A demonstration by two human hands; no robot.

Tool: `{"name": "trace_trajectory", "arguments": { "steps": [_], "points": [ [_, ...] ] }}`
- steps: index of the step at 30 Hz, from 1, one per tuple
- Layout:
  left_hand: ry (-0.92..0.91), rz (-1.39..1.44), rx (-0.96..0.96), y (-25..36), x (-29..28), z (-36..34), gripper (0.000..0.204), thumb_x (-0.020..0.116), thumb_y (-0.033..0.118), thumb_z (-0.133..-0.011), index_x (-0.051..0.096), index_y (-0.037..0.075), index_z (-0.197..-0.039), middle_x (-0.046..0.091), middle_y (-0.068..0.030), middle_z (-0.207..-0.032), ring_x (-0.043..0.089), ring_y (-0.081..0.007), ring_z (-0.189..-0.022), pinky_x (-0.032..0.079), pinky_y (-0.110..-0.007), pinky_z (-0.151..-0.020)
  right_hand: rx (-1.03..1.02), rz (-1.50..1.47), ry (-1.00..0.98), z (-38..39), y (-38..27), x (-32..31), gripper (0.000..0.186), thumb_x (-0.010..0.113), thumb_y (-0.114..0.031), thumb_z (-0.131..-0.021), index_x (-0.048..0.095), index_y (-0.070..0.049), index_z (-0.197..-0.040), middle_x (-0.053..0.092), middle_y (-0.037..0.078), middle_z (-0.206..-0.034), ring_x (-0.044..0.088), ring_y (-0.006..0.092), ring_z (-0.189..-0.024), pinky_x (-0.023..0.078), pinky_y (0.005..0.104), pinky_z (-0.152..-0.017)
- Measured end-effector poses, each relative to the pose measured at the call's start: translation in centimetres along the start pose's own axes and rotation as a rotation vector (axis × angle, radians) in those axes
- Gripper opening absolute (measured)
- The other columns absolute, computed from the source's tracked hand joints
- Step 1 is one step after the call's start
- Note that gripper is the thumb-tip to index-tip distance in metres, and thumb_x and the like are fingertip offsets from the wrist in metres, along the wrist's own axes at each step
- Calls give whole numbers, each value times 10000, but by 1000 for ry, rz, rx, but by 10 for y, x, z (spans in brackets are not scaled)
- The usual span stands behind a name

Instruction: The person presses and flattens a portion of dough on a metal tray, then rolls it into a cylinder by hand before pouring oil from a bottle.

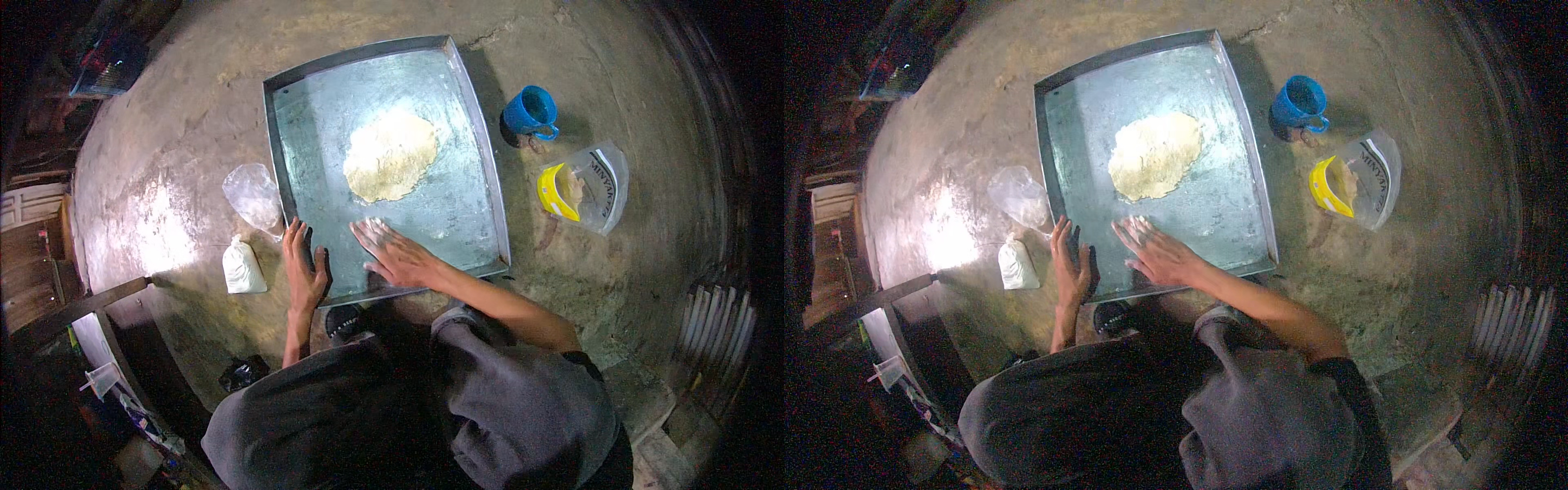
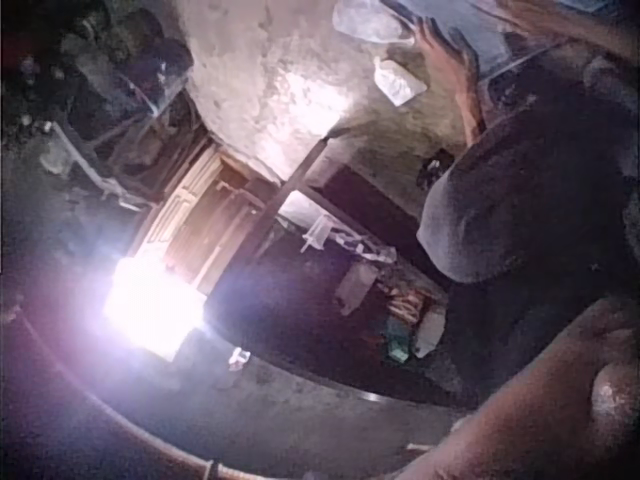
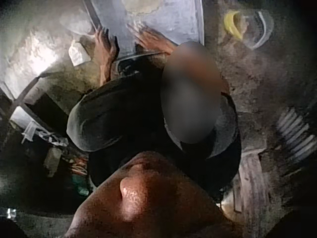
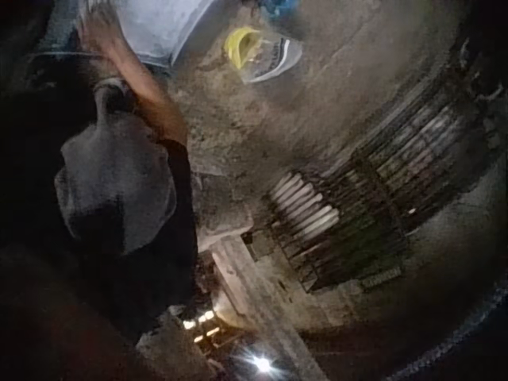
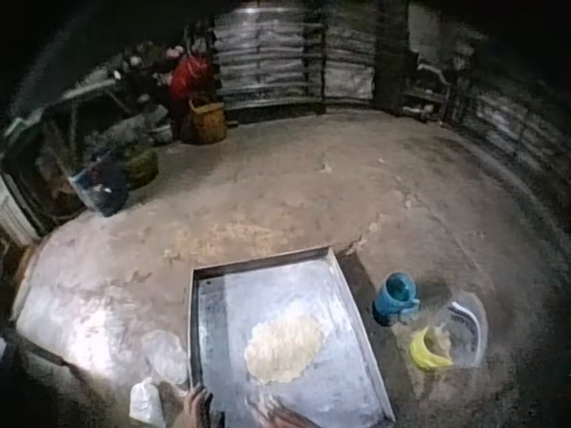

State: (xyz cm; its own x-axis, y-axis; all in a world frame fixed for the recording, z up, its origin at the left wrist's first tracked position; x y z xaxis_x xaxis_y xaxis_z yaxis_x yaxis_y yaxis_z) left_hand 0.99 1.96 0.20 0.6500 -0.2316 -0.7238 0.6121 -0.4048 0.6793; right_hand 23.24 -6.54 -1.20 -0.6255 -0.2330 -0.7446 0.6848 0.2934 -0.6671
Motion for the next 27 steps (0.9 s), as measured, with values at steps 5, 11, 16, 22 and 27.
{"name": "trace_trajectory", "arguments": {
  "steps": [5, 11, 16, 22, 27],
  "points": [
    [-10, 12, 4, 1, 4, -3, 513, 613, 129, -979, 471, 4, -1456, 409, -244, -1569, 370, -450, -1456, 293, -521, -1211, 70, 44, -59, 5, 4, -5, 778, 512, -349, -1054, 145, 48, -1614, 314, 308, -1611, 337, 470, -1480, 244, 512, -1259],
    [-9, 9, -6, 3, 2, -2, 518, 625, 119, -967, 480, 9, -1452, 411, -236, -1568, 370, -444, -1457, 297, -515, -1213, 160, 94, 41, -29, 7, -1, 812, 515, -411, -1053, 130, 12, -1630, 283, 327, -1617, 312, 490, -1485, 234, 518, -1264],
    [3, 99, -53, 3, 4, 0, 521, 634, 101, -959, 484, 15, -1450, 417, -237, -1562, 376, -438, -1453, 305, -516, -1210, 167, 174, 84, -36, 4, 8, 832, 526, -443, -1042, 118, -48, -1650, 251, 342, -1624, 301, 488, -1493, 233, 534, -1259],
    [-27, -5, -15, 2, 2, -2, 516, 639, 79, -952, 487, 15, -1441, 424, -239, -1552, 385, -440, -1445, 323, -517, -1198, -49, 198, -89, -13, -25, 25, 853, 529, -452, -1036, 103, -44, -1652, 357, 375, -1558, 398, 511, -1433, 265, 540, -1241],
    [28, 96, -23, 4, 4, -7, 498, 644, 93, -951, 505, 15, -1422, 447, -233, -1537, 415, -444, -1422, 319, -514, -1196, 36, 274, -19, -27, -7, 6, 801, 515, -424, -1046, 145, -39, -1644, 402, 350, -1539, 414, 473, -1434, 287, 524, -1234]
  ]
}}
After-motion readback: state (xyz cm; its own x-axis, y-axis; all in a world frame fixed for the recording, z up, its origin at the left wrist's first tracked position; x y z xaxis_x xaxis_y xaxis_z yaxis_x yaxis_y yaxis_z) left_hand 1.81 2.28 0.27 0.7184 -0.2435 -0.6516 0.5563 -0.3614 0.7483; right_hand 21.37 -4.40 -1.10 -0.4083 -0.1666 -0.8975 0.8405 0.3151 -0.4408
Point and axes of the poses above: each hand's wrist, its own z-axis away from the middle knuckle, its own x-axis out of the palm, y = z × x, the point moved 2 cm from there along -z, towards the middle knuckle
